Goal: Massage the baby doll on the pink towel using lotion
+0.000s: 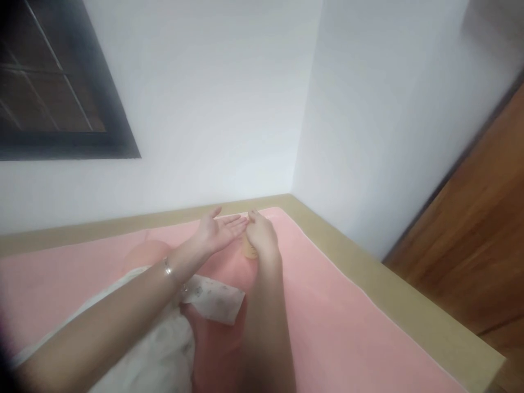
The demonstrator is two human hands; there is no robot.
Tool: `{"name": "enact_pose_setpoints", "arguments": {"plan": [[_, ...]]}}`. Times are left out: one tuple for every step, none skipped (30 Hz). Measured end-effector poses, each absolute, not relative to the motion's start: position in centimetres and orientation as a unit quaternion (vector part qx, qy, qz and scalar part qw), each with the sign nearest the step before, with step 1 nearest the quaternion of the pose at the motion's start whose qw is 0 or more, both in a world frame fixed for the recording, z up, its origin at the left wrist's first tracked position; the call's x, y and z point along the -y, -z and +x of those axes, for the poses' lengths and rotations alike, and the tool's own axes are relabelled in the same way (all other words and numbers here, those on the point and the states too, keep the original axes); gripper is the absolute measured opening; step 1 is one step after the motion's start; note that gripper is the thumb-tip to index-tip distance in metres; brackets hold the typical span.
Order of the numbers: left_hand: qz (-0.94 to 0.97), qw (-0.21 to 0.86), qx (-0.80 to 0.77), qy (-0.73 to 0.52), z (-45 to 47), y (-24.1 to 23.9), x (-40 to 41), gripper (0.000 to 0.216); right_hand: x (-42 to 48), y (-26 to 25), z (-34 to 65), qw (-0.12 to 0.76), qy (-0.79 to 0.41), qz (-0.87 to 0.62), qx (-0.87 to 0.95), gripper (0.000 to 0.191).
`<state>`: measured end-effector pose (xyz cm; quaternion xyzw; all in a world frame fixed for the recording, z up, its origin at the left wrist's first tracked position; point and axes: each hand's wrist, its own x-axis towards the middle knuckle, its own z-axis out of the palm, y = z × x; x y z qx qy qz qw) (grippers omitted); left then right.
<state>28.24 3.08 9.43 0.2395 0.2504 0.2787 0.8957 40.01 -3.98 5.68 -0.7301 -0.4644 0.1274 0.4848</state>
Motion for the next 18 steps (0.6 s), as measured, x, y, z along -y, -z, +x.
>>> {"name": "enact_pose_setpoints", "arguments": {"plan": [[0.237,0.896,-0.252,-0.278,28.2,-9.4,-2.9,0.069,3.9,-5.7,40.0,0.489,-0.127,-0.732,0.456,0.055],[0.23,0.896,-0.257,-0.279,28.1,-9.4,-2.7,0.069,3.9,-5.7,39.9,0.493,-0.124,-0.735,0.449,0.054],[0.219,0.897,-0.264,-0.279,27.8,-9.5,-2.4,0.069,3.9,-5.8,39.8,0.495,-0.118,-0.737,0.446,0.052],[0.204,0.898,-0.273,-0.278,27.4,-9.6,-2.0,0.068,3.9,-5.9,39.8,0.494,-0.113,-0.738,0.445,0.051],[0.187,0.9,-0.282,-0.274,26.7,-9.8,-1.6,0.067,4.1,-6.1,39.7,0.491,-0.11,-0.74,0.447,0.051],[0.17,0.903,-0.288,-0.269,25.9,-10.1,-1.0,0.067,4.3,-6.4,39.6,0.482,-0.11,-0.742,0.453,0.051],[0.156,0.907,-0.291,-0.261,24.8,-10.4,-0.4,0.066,4.6,-6.7,39.5,0.469,-0.113,-0.744,0.462,0.051],[0.146,0.912,-0.289,-0.251,23.6,-10.7,0.2,0.066,5.0,-7.2,39.2,0.454,-0.116,-0.746,0.474,0.05],[0.142,0.916,-0.285,-0.245,22.2,-11.0,0.9,0.066,5.5,-7.8,38.9,0.44,-0.115,-0.747,0.485,0.049],[0.143,0.917,-0.284,-0.239,20.8,-11.2,1.6,0.066,6.0,-8.4,38.5,0.431,-0.109,-0.745,0.497,0.048],[0.146,0.916,-0.292,-0.234,19.4,-11.4,2.3,0.066,6.5,-9.1,37.9,0.433,-0.094,-0.743,0.501,0.048],[0.152,0.915,-0.296,-0.227,18.0,-11.6,2.9,0.066,7.0,-9.9,37.1,0.442,-0.078,-0.736,0.508,0.049],[0.159,0.914,-0.297,-0.226,16.7,-11.7,3.5,0.066,7.5,-10.6,36.1,0.45,-0.067,-0.725,0.517,0.05],[0.166,0.913,-0.294,-0.227,15.5,-11.8,4.0,0.066,7.9,-11.3,34.9,0.458,-0.058,-0.712,0.529,0.051],[0.172,0.913,-0.288,-0.232,14.4,-12.0,4.4,0.065,8.3,-11.9,33.5,0.461,-0.054,-0.696,0.547,0.052],[0.177,0.91,-0.286,-0.242,13.5,-12.1,4.7,0.063,8.6,-12.4,31.9,0.463,-0.053,-0.675,0.572,0.051],[0.179,0.906,-0.289,-0.251,12.6,-12.2,4.9,0.062,8.8,-12.9,30.3,0.464,-0.057,-0.649,0.6,0.052],[0.179,0.902,-0.295,-0.26,11.7,-12.3,5.1,0.061,9.0,-13.2,28.5,0.469,-0.058,-0.621,0.625,0.051]]}}
